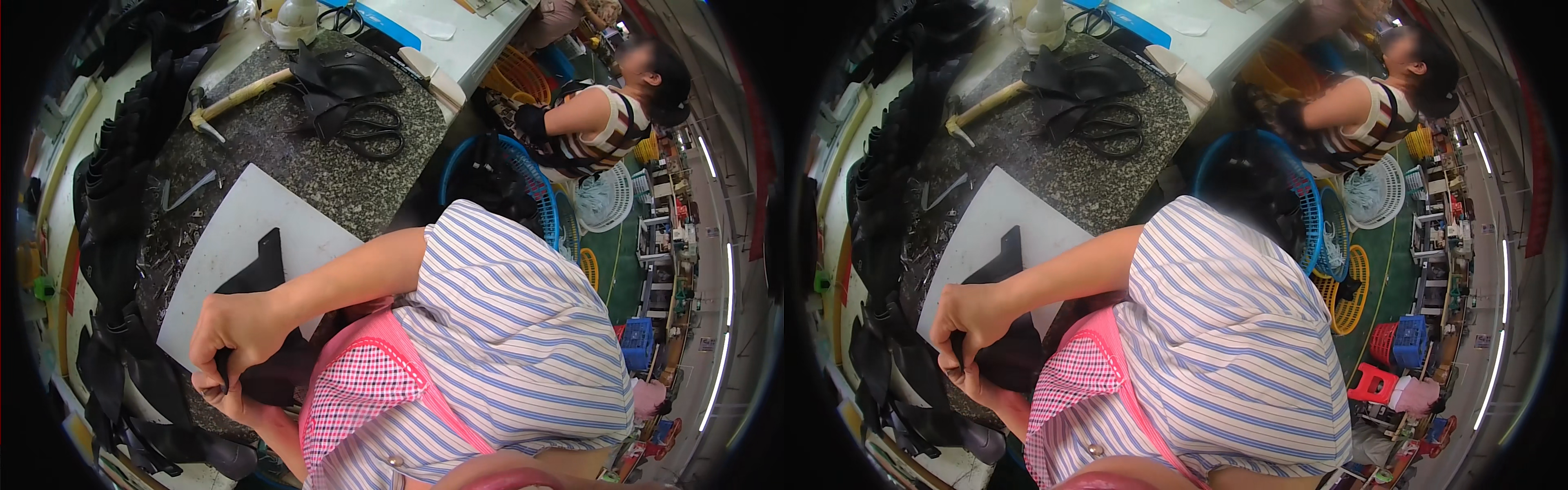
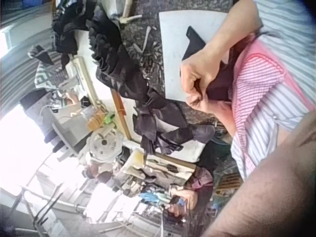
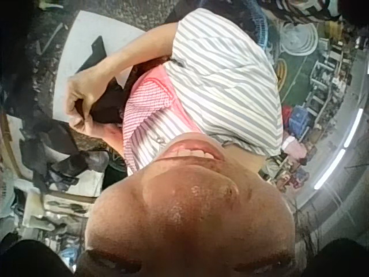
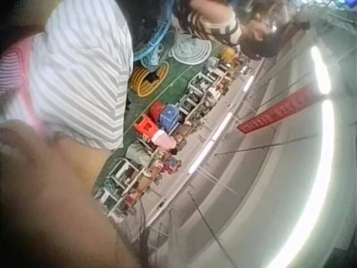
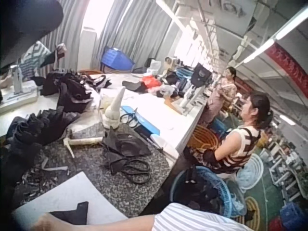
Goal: The person attaches metal hardware to shoe upper components by hand, using a small tool to insert and secure fasteners into each piece.
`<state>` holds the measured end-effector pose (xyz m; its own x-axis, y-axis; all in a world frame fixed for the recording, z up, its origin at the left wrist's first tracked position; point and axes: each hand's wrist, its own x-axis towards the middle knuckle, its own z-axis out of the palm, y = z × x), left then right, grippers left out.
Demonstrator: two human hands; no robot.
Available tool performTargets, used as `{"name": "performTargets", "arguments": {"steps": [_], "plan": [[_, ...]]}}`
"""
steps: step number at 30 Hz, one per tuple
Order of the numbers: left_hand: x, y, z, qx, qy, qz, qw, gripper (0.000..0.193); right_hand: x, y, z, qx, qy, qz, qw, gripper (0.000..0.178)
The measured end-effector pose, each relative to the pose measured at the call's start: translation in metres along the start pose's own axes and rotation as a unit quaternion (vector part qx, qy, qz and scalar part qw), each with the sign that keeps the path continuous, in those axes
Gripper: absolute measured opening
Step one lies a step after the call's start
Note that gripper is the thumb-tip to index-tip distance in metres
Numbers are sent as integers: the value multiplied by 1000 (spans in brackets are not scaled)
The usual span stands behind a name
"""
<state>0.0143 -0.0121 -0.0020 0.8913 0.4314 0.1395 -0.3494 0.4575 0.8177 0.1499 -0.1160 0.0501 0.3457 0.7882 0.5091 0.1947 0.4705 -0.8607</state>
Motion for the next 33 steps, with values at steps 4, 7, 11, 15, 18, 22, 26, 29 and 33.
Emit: {"name": "performTargets", "arguments": {"steps": [4, 7, 11, 15, 18, 22, 26, 29, 33], "plan": [[7, 0, 1, 65, 28, -5, 997, 15, 2, 10, -9, -56, -70, 0, 996, 23], [6, 14, 12, 183, 125, 9, 975, 23, 10, 13, -15, -78, -104, -17, 991, 25], [4, 16, 9, 94, 121, -4, 988, 21, 21, 12, -9, -61, -168, 69, 982, 26], [0, 22, 17, 145, 173, 6, 974, 23, 27, 8, -6, -110, -160, 125, 973, 26], [-2, 37, 20, 157, 182, 38, 970, 23, 42, 1, 1, -99, -166, 100, 976, 26], [11, 65, 8, 243, 193, 94, 946, 53, 99, -24, -15, -277, -136, -58, 950, 24], [25, 97, -19, 436, 174, 176, 865, 45, 172, -86, -29, -230, -34, -96, 968, 24], [31, 102, -48, 555, 246, 120, 786, 37, 235, -64, -53, -348, -67, -99, 930, 29], [39, 94, -88, 630, 212, 126, 737, 61, 228, 84, -71, -750, -127, -50, 647, 54]]}}
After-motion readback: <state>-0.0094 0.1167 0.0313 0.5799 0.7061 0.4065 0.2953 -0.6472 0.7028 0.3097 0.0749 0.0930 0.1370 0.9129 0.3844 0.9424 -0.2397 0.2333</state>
